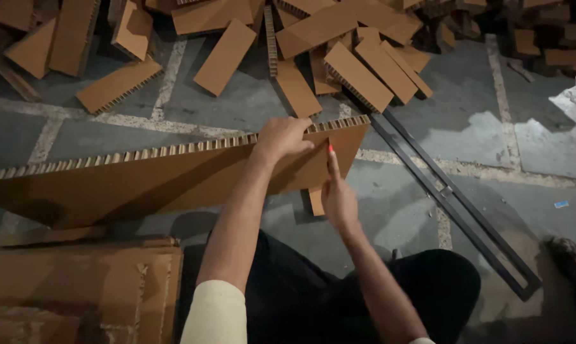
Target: The person sits on the floor and uses a red utility knife to cut a large sheet of corrugated cardboard into smaller rectangular strips. They repeatedly score and snap the cardboard, stacking the cut pieces to the side.
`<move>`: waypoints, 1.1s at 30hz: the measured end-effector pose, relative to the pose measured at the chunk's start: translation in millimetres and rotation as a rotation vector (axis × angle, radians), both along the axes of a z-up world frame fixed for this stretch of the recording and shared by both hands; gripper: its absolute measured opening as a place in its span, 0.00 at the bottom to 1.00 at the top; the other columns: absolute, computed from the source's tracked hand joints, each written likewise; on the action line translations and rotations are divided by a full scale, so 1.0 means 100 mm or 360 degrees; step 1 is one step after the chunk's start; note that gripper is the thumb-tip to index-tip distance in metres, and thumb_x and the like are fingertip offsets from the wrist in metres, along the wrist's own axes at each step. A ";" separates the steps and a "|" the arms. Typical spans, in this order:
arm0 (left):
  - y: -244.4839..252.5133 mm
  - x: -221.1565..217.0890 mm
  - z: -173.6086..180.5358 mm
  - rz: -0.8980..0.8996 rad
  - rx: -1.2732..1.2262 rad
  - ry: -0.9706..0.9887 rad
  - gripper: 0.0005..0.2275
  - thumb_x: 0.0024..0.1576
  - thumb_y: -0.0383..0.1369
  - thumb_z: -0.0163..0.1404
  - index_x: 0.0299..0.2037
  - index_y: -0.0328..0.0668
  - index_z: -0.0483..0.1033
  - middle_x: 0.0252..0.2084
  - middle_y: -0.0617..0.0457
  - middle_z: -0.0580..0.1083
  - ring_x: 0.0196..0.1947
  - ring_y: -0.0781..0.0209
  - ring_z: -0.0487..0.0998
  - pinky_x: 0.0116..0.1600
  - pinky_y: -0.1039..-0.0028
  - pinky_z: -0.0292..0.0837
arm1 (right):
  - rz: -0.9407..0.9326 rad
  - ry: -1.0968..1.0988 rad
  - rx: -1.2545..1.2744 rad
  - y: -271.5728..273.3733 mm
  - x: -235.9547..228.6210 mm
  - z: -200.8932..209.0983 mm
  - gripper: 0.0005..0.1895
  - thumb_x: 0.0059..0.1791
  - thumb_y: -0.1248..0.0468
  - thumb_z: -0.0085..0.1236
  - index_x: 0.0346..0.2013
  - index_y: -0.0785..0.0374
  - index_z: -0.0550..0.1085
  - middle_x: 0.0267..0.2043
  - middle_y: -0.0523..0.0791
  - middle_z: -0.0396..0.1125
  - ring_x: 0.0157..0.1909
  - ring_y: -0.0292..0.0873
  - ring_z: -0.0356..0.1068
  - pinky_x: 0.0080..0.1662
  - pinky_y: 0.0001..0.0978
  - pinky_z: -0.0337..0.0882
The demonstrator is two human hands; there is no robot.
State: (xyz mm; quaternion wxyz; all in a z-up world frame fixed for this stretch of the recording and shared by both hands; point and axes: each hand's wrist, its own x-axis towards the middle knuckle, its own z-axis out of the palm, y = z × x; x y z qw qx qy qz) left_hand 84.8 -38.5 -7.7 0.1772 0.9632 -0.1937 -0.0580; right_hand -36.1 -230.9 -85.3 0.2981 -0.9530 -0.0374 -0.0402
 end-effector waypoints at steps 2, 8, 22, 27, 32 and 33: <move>0.00 -0.01 0.00 0.0027 -0.0008 0.0004 0.19 0.52 0.46 0.61 0.48 0.45 0.76 0.44 0.46 0.80 0.47 0.45 0.81 0.48 0.52 0.76 | -0.0003 0.0200 0.0081 -0.10 -0.13 -0.33 0.49 0.48 0.76 0.43 0.80 0.37 0.45 0.35 0.56 0.74 0.35 0.58 0.75 0.39 0.49 0.73; -0.04 0.03 0.01 0.0079 0.0131 0.0210 0.21 0.56 0.49 0.58 0.51 0.42 0.74 0.43 0.45 0.80 0.46 0.44 0.81 0.46 0.51 0.77 | 0.0036 0.0630 -0.0415 -0.42 -0.45 -1.72 0.46 0.51 0.67 0.46 0.78 0.33 0.39 0.42 0.59 0.72 0.40 0.65 0.73 0.39 0.58 0.70; 0.75 -0.12 -0.18 0.0154 0.0216 0.0229 0.23 0.46 0.43 0.67 0.51 0.47 0.78 0.51 0.48 0.78 0.52 0.45 0.79 0.53 0.53 0.75 | -0.0651 0.0238 0.0429 -1.24 -0.04 0.42 0.44 0.56 0.67 0.47 0.80 0.37 0.40 0.40 0.50 0.71 0.25 0.44 0.71 0.23 0.39 0.71; 0.39 -0.20 0.02 -0.0023 0.0073 0.0176 0.24 0.51 0.45 0.64 0.54 0.45 0.77 0.52 0.47 0.78 0.52 0.47 0.79 0.53 0.54 0.75 | -0.0260 -0.0225 0.0366 -0.77 -0.34 0.10 0.43 0.54 0.68 0.51 0.79 0.42 0.43 0.35 0.58 0.74 0.31 0.55 0.76 0.29 0.47 0.72; -0.05 -0.19 0.23 0.0051 0.0039 0.0173 0.23 0.53 0.44 0.63 0.55 0.45 0.75 0.51 0.46 0.79 0.52 0.44 0.79 0.53 0.54 0.75 | 0.0005 -0.0491 0.0305 -0.27 -0.40 0.17 0.41 0.53 0.71 0.50 0.78 0.46 0.48 0.49 0.62 0.73 0.44 0.65 0.75 0.39 0.51 0.74; -0.07 -0.22 0.22 0.0081 0.0026 0.0119 0.23 0.52 0.44 0.63 0.55 0.46 0.75 0.50 0.46 0.79 0.51 0.44 0.79 0.52 0.53 0.75 | 0.0012 -0.0441 0.0277 -0.22 -0.37 0.21 0.40 0.53 0.71 0.50 0.78 0.46 0.48 0.50 0.61 0.73 0.44 0.64 0.75 0.40 0.51 0.74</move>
